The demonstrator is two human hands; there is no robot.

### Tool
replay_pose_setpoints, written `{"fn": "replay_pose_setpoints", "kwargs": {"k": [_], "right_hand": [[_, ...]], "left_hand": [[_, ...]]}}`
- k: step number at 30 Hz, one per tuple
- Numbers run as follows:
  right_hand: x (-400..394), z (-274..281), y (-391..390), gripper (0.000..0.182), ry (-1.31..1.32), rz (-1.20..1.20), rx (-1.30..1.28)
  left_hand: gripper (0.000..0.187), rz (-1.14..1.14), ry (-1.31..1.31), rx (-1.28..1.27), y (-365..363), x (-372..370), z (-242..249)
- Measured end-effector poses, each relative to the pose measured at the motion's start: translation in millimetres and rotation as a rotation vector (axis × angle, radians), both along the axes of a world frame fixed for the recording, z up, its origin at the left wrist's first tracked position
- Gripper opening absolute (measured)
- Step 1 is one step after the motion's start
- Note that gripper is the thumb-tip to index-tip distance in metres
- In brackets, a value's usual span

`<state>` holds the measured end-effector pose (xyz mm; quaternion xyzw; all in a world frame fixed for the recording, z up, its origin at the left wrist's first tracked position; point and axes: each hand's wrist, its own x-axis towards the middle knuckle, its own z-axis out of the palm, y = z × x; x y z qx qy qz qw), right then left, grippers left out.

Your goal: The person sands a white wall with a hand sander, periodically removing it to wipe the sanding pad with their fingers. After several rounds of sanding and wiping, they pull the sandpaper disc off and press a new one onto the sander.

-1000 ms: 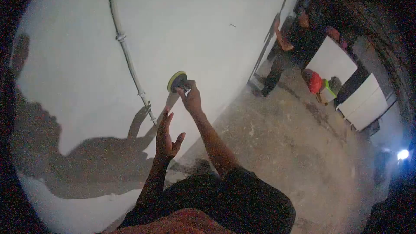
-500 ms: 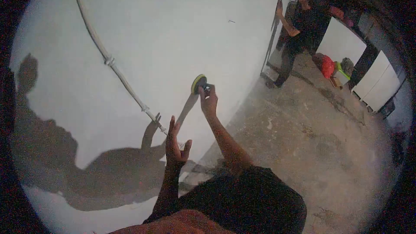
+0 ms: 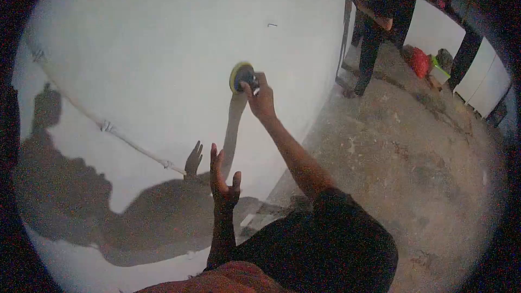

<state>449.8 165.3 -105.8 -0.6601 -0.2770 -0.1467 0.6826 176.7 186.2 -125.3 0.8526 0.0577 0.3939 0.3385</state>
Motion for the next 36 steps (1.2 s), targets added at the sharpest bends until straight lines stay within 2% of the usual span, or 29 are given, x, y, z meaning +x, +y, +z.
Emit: {"fn": "replay_pose_setpoints", "kwargs": {"k": [3,5,7,10,11,13,15,18,20,21,23,25,27,28,29,32,35,36], "right_hand": [[41.6,39.5,-6.9,0.042,-0.154,-0.028,-0.059],[81.4,58.1,-16.2,0.044,-0.326,-0.154,-0.199],[121.2,75.8,-27.9,0.043,-0.604,-0.258,-0.175],[134.6,115.6,-52.3,0.042,-0.416,-0.046,-0.272],[140.2,109.9,-47.3,0.042,-0.413,-0.041,-0.269],[150.8,99.7,-38.4,0.042,-0.587,-0.058,-0.204],[140.2,98.1,-42.7,0.044,-0.668,0.075,-0.222],[158.9,106.3,-40.5,0.045,-0.717,0.029,-0.266],[177.2,104.5,-34.9,0.046,-0.555,0.04,-0.165],[174.3,103.3,-37.5,0.046,-0.559,0.032,-0.169],[157.0,95.5,-38.2,0.046,-0.772,0.008,-0.215],[162.0,99.1,-46.1,0.047,-0.791,0.055,-0.275],[177.2,106.4,-52.0,0.048,-0.732,-0.051,-0.133],[181.6,106.8,-50.2,0.047,-0.611,-0.034,-0.096],[181.9,104.0,-47.2,0.047,-0.608,-0.035,-0.097],[167.2,94.5,-45.4,0.045,-0.768,0.154,-0.195],[166.5,108.0,-46.5,0.045,-0.776,0.062,-0.224],[163.1,118.3,-50.2,0.043,-0.68,0.092,-0.153]], "left_hand": [[0.067,0.03,-0.011,0.006,-4.5,15.4,-3.7],[0.067,0.054,-0.012,0.014,-10.4,23.0,-2.6],[0.067,0.089,-0.018,0.02,-19.7,25.6,-10.1],[0.065,0.151,-0.024,0.019,-25.0,30.7,-29.8],[0.065,0.156,-0.021,0.021,-24.5,33.8,-31.0],[0.064,0.164,-0.035,-0.017,-27.2,42.8,-29.5],[0.064,0.187,-0.041,-0.026,-28.6,51.1,-35.6],[0.064,0.228,-0.017,-0.044,-31.0,63.3,-38.0],[0.064,0.24,0.01,-0.062,-34.0,63.5,-47.1],[0.064,0.242,-0.011,-0.061,-36.8,66.9,-47.4],[0.064,0.246,-0.051,-0.055,-34.9,72.3,-51.6],[0.064,0.269,-0.041,-0.081,-40.4,75.6,-57.5],[0.065,0.258,-0.033,-0.06,-47.9,81.0,-51.0],[0.065,0.252,-0.019,-0.034,-50.4,80.9,-49.6],[0.065,0.251,-0.017,-0.034,-51.1,84.7,-48.4],[0.065,0.244,-0.03,-0.039,-46.0,95.3,-45.3],[0.065,0.241,-0.023,-0.04,-38.3,98.7,-55.1],[0.065,0.232,-0.024,-0.03,-36.8,99.4,-56.2]]}}
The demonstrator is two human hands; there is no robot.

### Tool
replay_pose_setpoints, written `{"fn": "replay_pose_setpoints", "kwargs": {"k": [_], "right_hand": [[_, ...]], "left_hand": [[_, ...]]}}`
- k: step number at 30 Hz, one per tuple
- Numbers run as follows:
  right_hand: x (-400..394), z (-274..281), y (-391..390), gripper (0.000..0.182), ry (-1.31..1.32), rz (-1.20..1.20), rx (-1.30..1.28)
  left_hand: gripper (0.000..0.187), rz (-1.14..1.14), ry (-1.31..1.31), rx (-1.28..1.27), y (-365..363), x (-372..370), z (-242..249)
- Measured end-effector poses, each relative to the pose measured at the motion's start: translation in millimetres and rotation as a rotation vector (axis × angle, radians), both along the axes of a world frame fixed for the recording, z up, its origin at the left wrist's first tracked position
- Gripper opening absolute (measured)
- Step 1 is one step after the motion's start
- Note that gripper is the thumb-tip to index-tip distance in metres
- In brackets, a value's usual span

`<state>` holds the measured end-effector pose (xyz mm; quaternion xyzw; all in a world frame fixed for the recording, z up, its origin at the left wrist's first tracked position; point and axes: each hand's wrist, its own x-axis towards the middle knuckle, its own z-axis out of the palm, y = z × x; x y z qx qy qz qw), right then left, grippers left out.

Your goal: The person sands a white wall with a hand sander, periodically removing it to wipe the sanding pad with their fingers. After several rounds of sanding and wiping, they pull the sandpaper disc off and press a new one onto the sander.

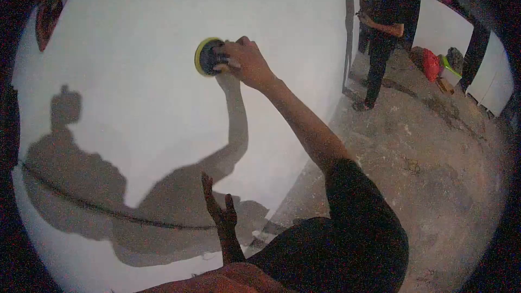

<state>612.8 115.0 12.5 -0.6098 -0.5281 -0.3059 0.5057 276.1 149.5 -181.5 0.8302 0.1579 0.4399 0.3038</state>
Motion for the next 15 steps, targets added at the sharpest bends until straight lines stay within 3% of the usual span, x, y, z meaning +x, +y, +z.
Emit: {"fn": "replay_pose_setpoints", "kwargs": {"k": [3,5,7,8,9,11,13,15], "right_hand": [[2.0,-5.3,6.5,0.045,-0.106,-0.022,-0.004],[-9.1,-15.6,6.8,0.046,-0.174,0.007,-0.161],[5.4,-8.9,8.1,0.046,-0.283,-0.109,-0.155],[19.6,6.1,2.3,0.05,-0.032,0.025,-0.18],[19.3,10.8,1.7,0.051,-0.054,-0.032,-0.009],[1.9,17.3,-2.1,0.05,0.013,-0.079,-0.079],[-7.1,2.4,0.1,0.05,-0.205,0.009,-0.161],[5.6,5.2,3.3,0.05,-0.246,0.057,-0.126]], "left_hand": [[0.065,-0.009,-0.008,0.012,-2.6,3.0,4.7],[0.066,-0.01,-0.021,0.019,-1.1,5.0,3.6],[0.065,-0.018,-0.006,0.019,-1.6,2.7,-1.0],[0.065,-0.018,0.004,0.016,-3.2,4.6,0.0],[0.065,-0.026,-0.007,0.007,-3.3,3.3,-0.7],[0.065,-0.033,-0.024,0.0,-8.6,1.2,8.7],[0.066,-0.022,-0.051,-0.083,-12.3,3.6,23.2],[0.067,0.0,-0.01,-0.03,-8.7,4.4,27.8]]}}
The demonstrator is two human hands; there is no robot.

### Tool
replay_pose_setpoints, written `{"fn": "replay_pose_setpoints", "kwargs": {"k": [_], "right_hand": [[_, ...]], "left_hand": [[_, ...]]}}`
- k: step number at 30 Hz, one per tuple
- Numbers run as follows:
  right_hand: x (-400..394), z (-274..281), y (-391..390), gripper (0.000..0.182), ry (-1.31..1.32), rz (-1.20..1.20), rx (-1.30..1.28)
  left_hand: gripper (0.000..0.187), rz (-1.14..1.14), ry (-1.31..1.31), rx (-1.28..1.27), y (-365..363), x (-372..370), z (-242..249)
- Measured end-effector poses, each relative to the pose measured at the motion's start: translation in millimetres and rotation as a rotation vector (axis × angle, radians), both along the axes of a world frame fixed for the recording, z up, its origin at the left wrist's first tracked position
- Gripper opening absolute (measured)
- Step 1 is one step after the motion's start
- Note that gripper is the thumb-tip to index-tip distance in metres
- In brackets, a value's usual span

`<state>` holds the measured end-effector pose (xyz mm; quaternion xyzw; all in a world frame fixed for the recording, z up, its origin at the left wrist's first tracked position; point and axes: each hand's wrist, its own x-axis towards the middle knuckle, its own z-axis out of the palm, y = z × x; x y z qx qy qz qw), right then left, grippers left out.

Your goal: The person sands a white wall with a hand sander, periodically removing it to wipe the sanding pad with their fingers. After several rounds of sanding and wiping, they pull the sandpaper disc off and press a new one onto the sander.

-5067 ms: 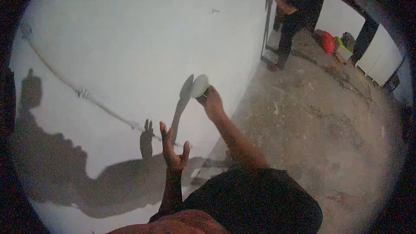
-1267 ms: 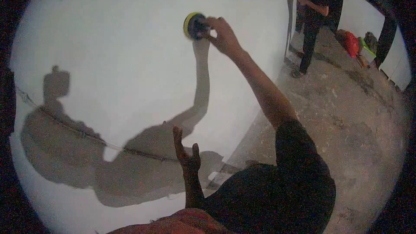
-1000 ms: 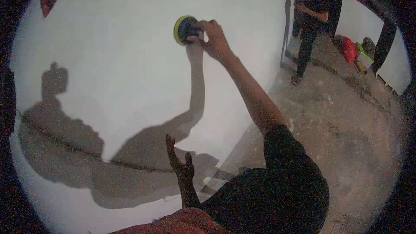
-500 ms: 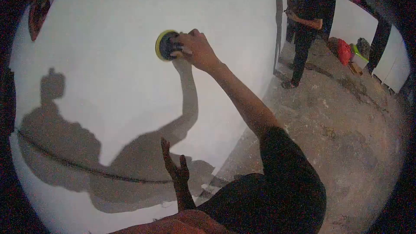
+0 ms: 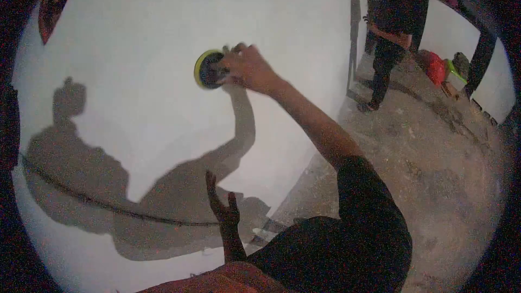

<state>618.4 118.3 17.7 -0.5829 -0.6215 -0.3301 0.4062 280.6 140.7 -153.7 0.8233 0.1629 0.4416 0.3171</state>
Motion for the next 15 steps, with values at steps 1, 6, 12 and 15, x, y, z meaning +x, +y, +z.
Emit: {"fn": "replay_pose_setpoints", "kwargs": {"k": [1,6,12,15], "right_hand": [[13.9,17.9,-0.6,0.05,0.058,-0.089,0.05],[0.1,34.9,-4.7,0.051,0.139,-0.113,0.069],[0.7,42.6,-6.5,0.049,0.139,-0.233,-0.001],[6.3,32.0,2.4,0.05,0.216,-0.197,0.068]], "left_hand": [[0.067,0.016,0.048,0.048,-0.5,-2.3,8.2],[0.064,0.014,0.02,0.047,-9.0,-5.2,32.8],[0.062,0.011,0.061,0.017,-9.4,-3.8,36.5],[0.062,0.005,0.003,0.047,-8.1,-4.7,39.4]]}}
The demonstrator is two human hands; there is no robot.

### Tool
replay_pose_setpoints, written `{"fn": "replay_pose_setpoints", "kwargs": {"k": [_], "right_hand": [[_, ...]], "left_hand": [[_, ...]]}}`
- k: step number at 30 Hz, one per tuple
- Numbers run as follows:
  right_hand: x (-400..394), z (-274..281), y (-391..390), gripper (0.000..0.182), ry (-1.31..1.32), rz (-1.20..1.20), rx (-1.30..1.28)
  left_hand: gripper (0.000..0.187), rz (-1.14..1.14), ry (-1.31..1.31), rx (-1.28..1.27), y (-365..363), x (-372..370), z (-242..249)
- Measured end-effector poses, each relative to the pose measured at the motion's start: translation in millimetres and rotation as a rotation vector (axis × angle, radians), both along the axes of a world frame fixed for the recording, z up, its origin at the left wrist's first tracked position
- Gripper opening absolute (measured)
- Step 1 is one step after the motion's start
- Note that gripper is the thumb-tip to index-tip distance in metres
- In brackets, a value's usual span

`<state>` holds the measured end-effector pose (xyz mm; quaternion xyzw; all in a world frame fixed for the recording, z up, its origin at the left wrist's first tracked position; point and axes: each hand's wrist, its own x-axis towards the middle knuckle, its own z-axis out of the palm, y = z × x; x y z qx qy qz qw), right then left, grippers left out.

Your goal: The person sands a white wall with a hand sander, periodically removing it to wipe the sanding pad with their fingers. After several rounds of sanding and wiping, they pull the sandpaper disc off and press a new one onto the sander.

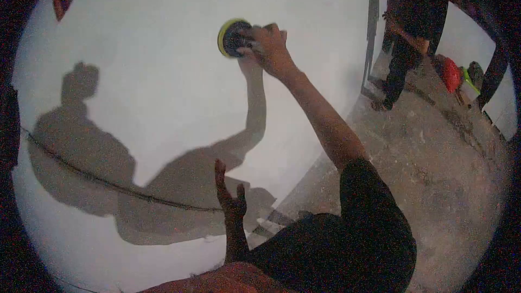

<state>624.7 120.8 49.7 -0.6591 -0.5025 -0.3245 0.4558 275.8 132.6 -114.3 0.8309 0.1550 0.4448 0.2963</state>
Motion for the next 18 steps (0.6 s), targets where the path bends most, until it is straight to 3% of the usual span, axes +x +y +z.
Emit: {"fn": "replay_pose_setpoints", "kwargs": {"k": [1,2,3,5,9,13,15,17,18], "right_hand": [[-2.3,-5.8,3.4,0.05,0.021,-0.011,0.011],[-24.7,0.2,-9.1,0.046,0.031,-0.064,-0.219],[-33.3,-9.0,-9.7,0.047,-0.067,0.024,-0.265],[-44.0,-27.8,-11.4,0.05,-0.166,0.133,-0.255],[-72.2,-60.0,-8.9,0.053,-0.097,0.148,-0.261],[-104.6,-135.6,-3.8,0.045,0.345,0.307,0.157],[-127.8,-175.4,-4.1,0.038,0.492,0.314,0.186],[-150.9,-205.3,-14.3,0.032,0.939,0.299,0.103],[-158.8,-224.4,-15.6,0.032,0.944,0.28,0.108]], "left_hand": [[0.062,0.011,0.006,-0.016,0.4,-2.0,2.8],[0.062,0.026,0.016,-0.033,-0.2,-1.4,2.9],[0.062,0.029,0.011,-0.03,-0.2,-1.3,2.6],[0.062,0.044,0.049,-0.047,-0.6,-1.6,-0.6],[0.063,0.023,0.045,-0.015,0.7,-2.4,-3.9],[0.067,0.079,0.044,-0.034,6.5,-16.6,-8.1],[0.067,0.105,0.057,-0.037,15.4,-35.7,-17.2],[0.069,0.13,0.06,-0.072,22.4,-51.0,-26.7],[0.069,0.112,0.066,-0.076,26.7,-56.1,-30.3]]}}
